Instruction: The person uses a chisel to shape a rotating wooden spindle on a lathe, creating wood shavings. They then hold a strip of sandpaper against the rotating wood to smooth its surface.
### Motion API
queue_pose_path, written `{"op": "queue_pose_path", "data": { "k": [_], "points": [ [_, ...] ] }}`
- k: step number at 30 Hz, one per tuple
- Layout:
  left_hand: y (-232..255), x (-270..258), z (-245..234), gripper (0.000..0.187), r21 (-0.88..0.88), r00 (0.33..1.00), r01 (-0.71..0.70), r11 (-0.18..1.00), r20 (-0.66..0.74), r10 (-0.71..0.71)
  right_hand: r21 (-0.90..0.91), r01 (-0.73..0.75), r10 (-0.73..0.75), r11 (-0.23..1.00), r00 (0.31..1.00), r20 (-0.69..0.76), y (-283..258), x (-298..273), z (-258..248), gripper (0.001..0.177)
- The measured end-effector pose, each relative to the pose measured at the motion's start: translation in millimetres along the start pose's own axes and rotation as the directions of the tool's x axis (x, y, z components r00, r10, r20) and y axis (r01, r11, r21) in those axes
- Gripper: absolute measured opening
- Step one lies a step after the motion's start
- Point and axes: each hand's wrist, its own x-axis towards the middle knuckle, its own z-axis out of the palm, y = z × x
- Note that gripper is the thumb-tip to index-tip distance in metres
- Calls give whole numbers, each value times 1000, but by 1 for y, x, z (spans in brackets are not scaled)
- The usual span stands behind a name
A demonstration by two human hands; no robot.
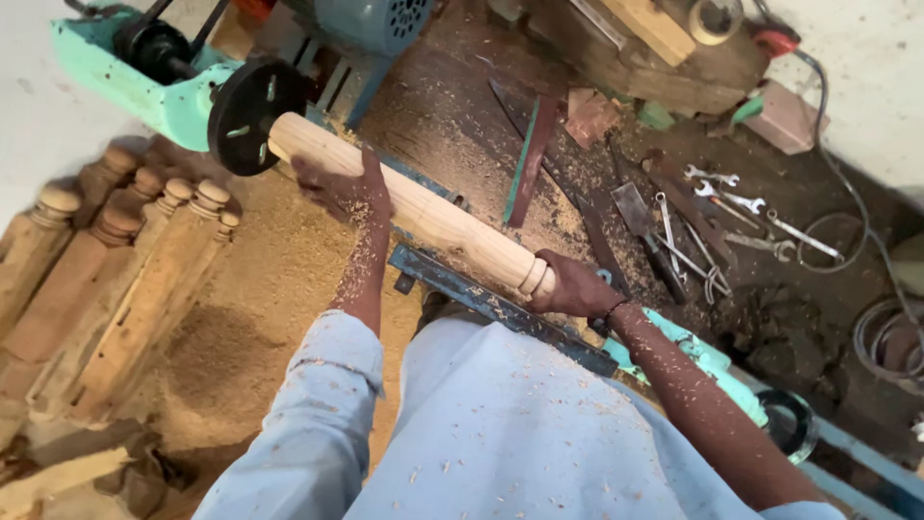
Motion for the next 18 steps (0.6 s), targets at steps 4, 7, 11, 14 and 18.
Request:
{"op": "queue_pose_path", "data": {
  "k": [4, 7, 11, 14, 18],
  "points": [
    [0, -23, -5, 99, 507, 776, -479, 717, -138, 615, 1, -30, 30, 1000, 1000, -8, 18, -19, -1, 65],
    [-6, -48, -16, 69, 528, 571, -722, 448, 88, 816, -6, -65, 65, 998, 998, -25, 22, -19, 3, 59],
    [3, -109, -26, 37, 210, 296, -953, 218, 485, 823, -10, -82, 82, 997, 997, -8, 29, -16, 2, 57],
    [17, -150, -34, 28, -41, 77, -992, 123, 581, 810, 15, -83, 82, 996, 996, 39, 36, -11, 4, 53],
    [30, -196, -33, 25, -265, -104, -963, 51, 541, 834, 54, -107, 101, 993, 990, 97, 43, -6, 7, 47]
  ]
}}
